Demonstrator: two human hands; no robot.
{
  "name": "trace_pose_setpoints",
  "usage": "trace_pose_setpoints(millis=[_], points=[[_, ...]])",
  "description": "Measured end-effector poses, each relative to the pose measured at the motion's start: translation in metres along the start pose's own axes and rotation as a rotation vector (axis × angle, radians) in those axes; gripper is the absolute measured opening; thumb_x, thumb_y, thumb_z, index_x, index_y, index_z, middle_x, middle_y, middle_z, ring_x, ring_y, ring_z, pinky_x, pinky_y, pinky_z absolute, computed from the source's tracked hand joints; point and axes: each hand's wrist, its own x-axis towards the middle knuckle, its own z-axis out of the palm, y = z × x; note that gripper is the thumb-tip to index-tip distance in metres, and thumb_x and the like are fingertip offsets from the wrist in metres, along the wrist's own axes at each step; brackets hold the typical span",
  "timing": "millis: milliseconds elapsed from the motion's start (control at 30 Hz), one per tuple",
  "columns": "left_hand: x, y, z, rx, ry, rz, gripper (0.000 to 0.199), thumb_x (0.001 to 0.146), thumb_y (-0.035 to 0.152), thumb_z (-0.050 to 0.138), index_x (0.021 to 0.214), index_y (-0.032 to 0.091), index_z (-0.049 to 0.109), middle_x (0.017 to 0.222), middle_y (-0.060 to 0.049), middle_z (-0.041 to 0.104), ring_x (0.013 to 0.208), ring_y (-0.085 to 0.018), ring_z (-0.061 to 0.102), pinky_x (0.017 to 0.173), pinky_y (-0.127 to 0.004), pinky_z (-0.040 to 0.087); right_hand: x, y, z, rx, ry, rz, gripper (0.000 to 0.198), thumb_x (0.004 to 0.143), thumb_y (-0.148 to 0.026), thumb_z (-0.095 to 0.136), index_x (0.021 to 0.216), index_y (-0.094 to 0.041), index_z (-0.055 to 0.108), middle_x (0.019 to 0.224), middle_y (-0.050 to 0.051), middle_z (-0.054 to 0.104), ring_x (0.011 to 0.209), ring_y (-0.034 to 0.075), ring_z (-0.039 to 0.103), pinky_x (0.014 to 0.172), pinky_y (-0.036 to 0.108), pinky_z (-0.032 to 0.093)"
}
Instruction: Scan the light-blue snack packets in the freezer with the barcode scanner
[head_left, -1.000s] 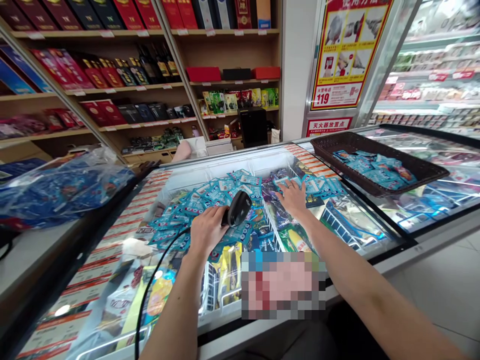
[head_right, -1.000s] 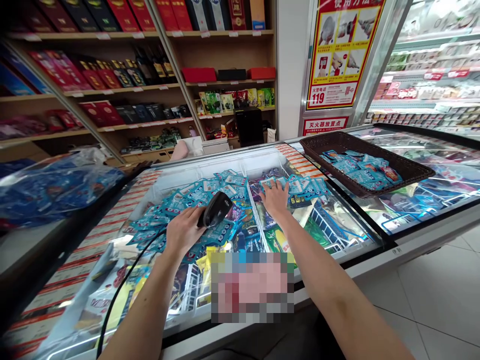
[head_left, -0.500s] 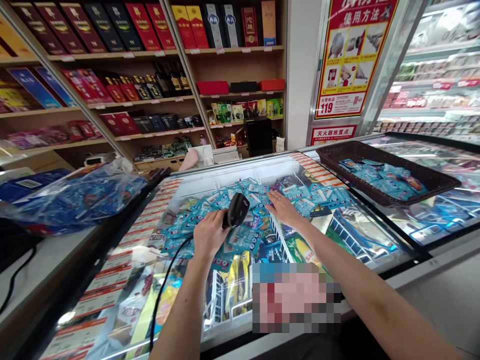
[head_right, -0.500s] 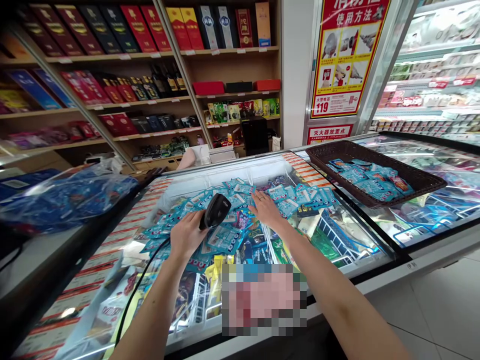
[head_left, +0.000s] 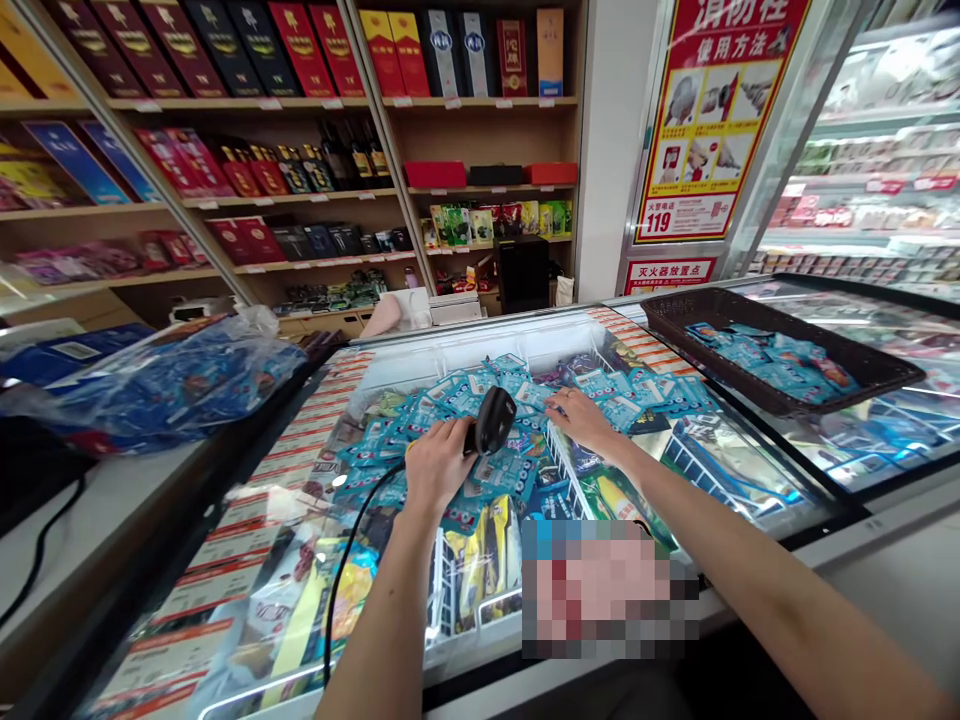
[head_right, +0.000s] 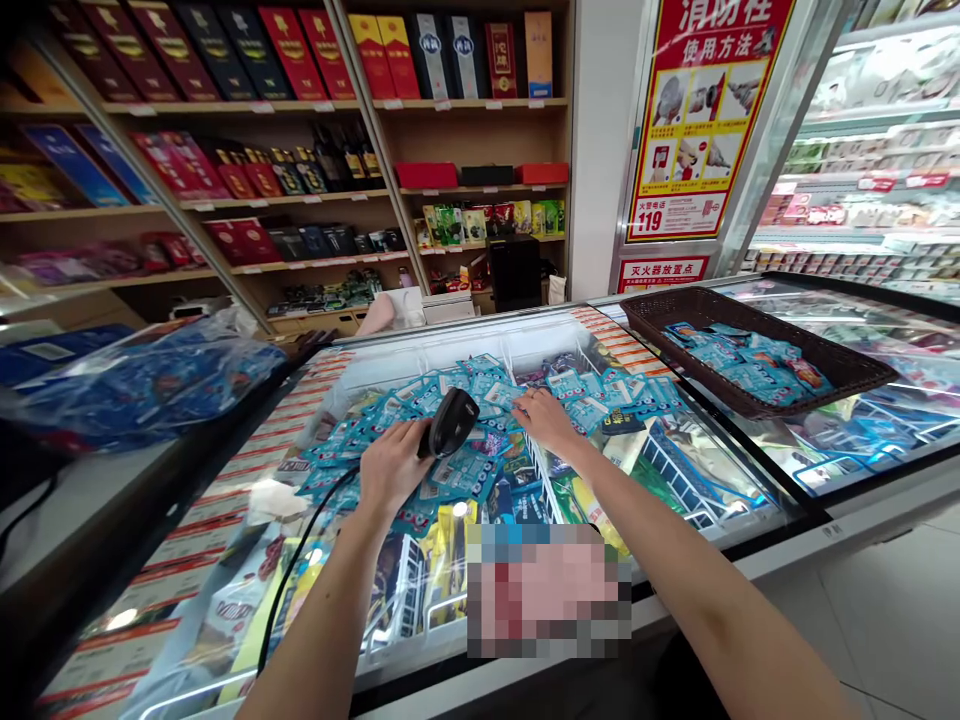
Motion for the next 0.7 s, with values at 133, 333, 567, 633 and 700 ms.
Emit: trace_pose_setpoints(millis=[133,333,567,633,700], points=[[-0.001,-0.001,0.003,0.005,0.007,0.002,0.028,0.082,0.031,0.049,0.107,0.021,0.055,0.092,-0.007,0.065,0.089,-0.022,0.058,0.069,-0.03,0.041,-0.004,-0.001,0.001,-0.01,0.061,0.123,0.045,0.092,-0.041,0.035,0.127,-0.017,0.05,0.116,0.01,0.058,0.109,0.02,0.052,0.092,0.031,0.038],[-0.002,0.0,0.002,0.018,-0.006,0.006,0.029,0.08,0.031,0.052,0.108,0.022,0.054,0.091,-0.005,0.064,0.09,-0.022,0.058,0.067,-0.031,0.041,0.011,0.001,0.008,-0.086,-0.039,0.196,0.054,0.091,-0.041,0.038,0.135,-0.009,0.04,0.125,0.016,0.053,0.119,0.025,0.044,0.099,0.035,0.031],[-0.001,0.001,0.003,0.026,-0.004,0.02,0.031,0.078,0.03,0.055,0.108,0.022,0.055,0.091,-0.005,0.064,0.091,-0.023,0.057,0.067,-0.031,0.041,0.001,0.009,-0.002,-0.029,0.012,0.31,0.054,0.076,-0.048,0.061,0.118,-0.014,0.053,0.111,0.014,0.057,0.107,0.025,0.051,0.084,0.03,0.04],[0.0,0.001,0.003,0.023,-0.001,0.035,0.031,0.078,0.03,0.055,0.108,0.022,0.054,0.092,-0.006,0.064,0.09,-0.023,0.058,0.068,-0.031,0.041,-0.008,0.017,-0.005,0.001,0.054,0.314,0.044,0.078,-0.046,0.06,0.109,-0.015,0.057,0.101,0.01,0.06,0.1,0.023,0.053,0.082,0.03,0.039],[0.001,0.001,0.004,0.017,-0.005,0.053,0.032,0.077,0.031,0.056,0.108,0.021,0.054,0.092,-0.006,0.064,0.09,-0.023,0.057,0.069,-0.031,0.042,-0.016,0.023,-0.007,0.043,0.096,0.324,0.036,0.079,-0.044,0.057,0.101,-0.016,0.058,0.091,0.007,0.061,0.09,0.021,0.056,0.079,0.03,0.04]])
